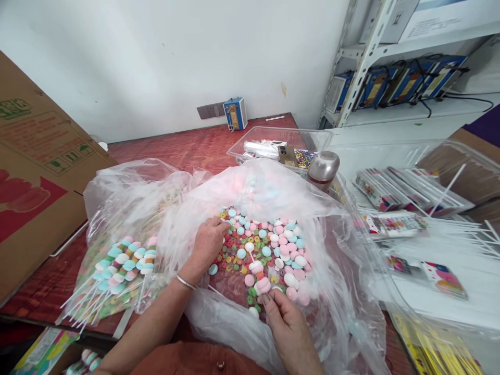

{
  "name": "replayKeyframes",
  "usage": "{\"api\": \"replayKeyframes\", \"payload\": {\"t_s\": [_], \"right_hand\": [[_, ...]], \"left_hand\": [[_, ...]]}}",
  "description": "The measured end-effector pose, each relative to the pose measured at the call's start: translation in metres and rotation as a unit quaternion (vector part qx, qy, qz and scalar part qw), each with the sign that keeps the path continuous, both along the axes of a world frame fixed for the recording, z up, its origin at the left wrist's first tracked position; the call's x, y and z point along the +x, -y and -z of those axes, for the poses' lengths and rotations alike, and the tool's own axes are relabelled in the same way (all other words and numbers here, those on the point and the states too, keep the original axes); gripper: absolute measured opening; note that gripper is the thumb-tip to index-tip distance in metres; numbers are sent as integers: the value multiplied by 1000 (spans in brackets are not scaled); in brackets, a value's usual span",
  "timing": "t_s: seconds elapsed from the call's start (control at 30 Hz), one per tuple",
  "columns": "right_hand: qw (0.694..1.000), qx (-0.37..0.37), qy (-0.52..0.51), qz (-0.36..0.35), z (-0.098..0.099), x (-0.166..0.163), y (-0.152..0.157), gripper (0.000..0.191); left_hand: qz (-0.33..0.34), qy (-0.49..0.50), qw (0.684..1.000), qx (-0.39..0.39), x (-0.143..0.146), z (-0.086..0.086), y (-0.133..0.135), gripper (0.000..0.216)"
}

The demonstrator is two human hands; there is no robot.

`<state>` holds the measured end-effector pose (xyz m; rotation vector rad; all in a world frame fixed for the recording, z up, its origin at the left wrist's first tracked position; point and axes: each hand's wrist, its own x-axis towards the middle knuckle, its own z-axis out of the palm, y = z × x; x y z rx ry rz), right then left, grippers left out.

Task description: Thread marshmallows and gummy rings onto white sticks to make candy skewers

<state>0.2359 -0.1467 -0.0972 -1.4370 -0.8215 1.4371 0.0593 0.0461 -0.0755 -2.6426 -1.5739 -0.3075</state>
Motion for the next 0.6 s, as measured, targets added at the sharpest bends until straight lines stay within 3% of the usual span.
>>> {"api": "replayKeyframes", "payload": {"t_s": [0.13, 0.27, 0.43, 0.6], "right_hand": [[1000, -2, 16, 15, 1, 0, 1, 36], [1000, -3, 19, 21, -2, -1, -1, 38], [999, 3, 12, 37, -6, -3, -2, 40], [999, 13, 19, 37, -5, -4, -2, 40]], "left_hand": [[-5, 50, 999, -9, 0, -1, 1, 16], [11, 137, 988, -76, 4, -8, -3, 20], [34, 130, 977, -163, 16, -13, -18, 19], [27, 143, 975, -168, 16, -14, -18, 13]]}}
